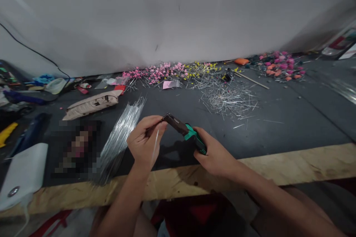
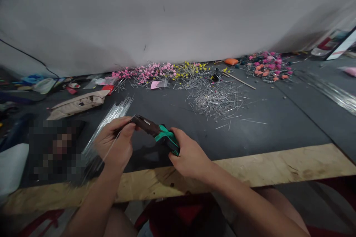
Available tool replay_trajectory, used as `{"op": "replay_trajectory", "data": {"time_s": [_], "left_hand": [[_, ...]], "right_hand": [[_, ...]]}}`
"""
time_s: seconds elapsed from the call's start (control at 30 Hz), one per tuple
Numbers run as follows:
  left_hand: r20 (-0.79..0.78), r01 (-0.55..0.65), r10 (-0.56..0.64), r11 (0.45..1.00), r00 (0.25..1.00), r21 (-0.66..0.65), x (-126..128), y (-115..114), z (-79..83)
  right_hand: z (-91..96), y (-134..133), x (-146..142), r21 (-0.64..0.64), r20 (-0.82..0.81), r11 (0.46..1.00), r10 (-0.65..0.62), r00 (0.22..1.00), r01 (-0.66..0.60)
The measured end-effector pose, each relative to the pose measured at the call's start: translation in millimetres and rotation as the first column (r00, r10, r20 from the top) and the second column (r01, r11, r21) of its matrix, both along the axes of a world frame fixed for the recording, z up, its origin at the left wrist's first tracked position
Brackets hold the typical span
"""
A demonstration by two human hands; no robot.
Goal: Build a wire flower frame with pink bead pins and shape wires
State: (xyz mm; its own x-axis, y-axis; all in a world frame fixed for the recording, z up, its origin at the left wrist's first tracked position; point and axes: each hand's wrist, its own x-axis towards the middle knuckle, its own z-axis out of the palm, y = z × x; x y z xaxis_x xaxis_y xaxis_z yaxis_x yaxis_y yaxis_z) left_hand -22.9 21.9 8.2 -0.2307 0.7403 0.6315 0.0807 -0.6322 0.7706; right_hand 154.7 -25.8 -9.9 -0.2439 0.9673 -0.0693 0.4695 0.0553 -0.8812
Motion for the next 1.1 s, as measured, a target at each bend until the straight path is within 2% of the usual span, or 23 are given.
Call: {"op": "replay_trajectory", "data": {"time_s": [0.1, 0.17, 0.23, 0.33, 0.4, 0.47, 0.53, 0.63, 0.7, 0.77, 0.9, 0.93, 1.0, 1.1], "left_hand": [[0.062, 0.091, -0.090, 0.996, 0.994, -0.023, 0.3, -0.1, 4.7], [0.141, 0.176, -0.163, 0.981, 0.977, -0.088, 3.2, -0.9, 8.0], [0.250, 0.280, -0.228, 0.940, 0.941, -0.196, 8.5, -2.5, 10.6], [0.407, 0.407, -0.257, 0.846, 0.877, -0.344, 17.6, -5.2, 11.4], [0.426, 0.446, -0.272, 0.806, 0.863, -0.388, 21.6, -6.2, 9.6], [0.352, 0.434, -0.306, 0.816, 0.885, -0.381, 23.4, -6.5, 6.8], [0.219, 0.371, -0.311, 0.868, 0.925, -0.331, 24.0, -6.5, 3.9], [0.022, 0.259, -0.260, 0.945, 0.965, -0.202, 25.0, -6.1, 0.1], [-0.070, 0.225, -0.233, 0.968, 0.970, -0.110, 26.0, -5.1, -2.0], [-0.084, 0.219, -0.227, 0.971, 0.970, -0.091, 26.0, -3.2, -3.6], [0.029, 0.261, -0.260, 0.948, 0.965, -0.184, 20.5, 1.4, -4.3], [-0.006, 0.257, -0.263, 0.946, 0.965, -0.200, 18.0, 2.2, -4.1], [-0.182, 0.237, -0.276, 0.949, 0.944, -0.206, 12.7, 3.3, -3.4], [-0.455, 0.230, -0.282, 0.959, 0.845, -0.168, 5.9, 5.2, -3.1]], "right_hand": [[0.2, -0.9, 3.2, 0.005, 0.008, 1.000, 0.020, 1.000, -0.020], [-1.0, -2.8, 7.7, 0.003, 0.027, 1.000, 0.022, 0.999, -0.022], [-3.1, -5.6, 13.5, 0.003, 0.049, 1.000, 0.011, 0.999, -0.012], [-5.2, -10.9, 21.6, 0.003, 0.054, 1.000, -0.017, 0.998, 0.017], [-4.0, -14.1, 25.5, -0.023, 0.034, 0.999, -0.041, 0.999, 0.042], [-0.4, -16.8, 28.5, -0.080, 0.001, 0.994, -0.075, 0.997, 0.075], [4.6, -19.2, 31.8, -0.161, -0.045, 0.983, -0.100, 0.994, 0.092], [11.3, -22.9, 38.4, -0.296, -0.122, 0.952, -0.111, 0.986, 0.070], [14.1, -25.4, 42.7, -0.386, -0.163, 0.922, -0.100, 0.982, 0.030], [16.0, -28.0, 45.6, -0.455, -0.198, 0.890, -0.076, 0.977, -0.023], [19.2, -32.7, 46.2, -0.507, -0.266, 0.855, -0.033, 0.963, -0.110], [20.1, -33.5, 45.7, -0.511, -0.281, 0.850, -0.024, 0.959, -0.128], [21.9, -34.4, 44.7, -0.515, -0.302, 0.843, -0.009, 0.953, -0.155], [24.3, -33.8, 42.7, -0.535, -0.307, 0.830, -0.017, 0.952, -0.158]]}}
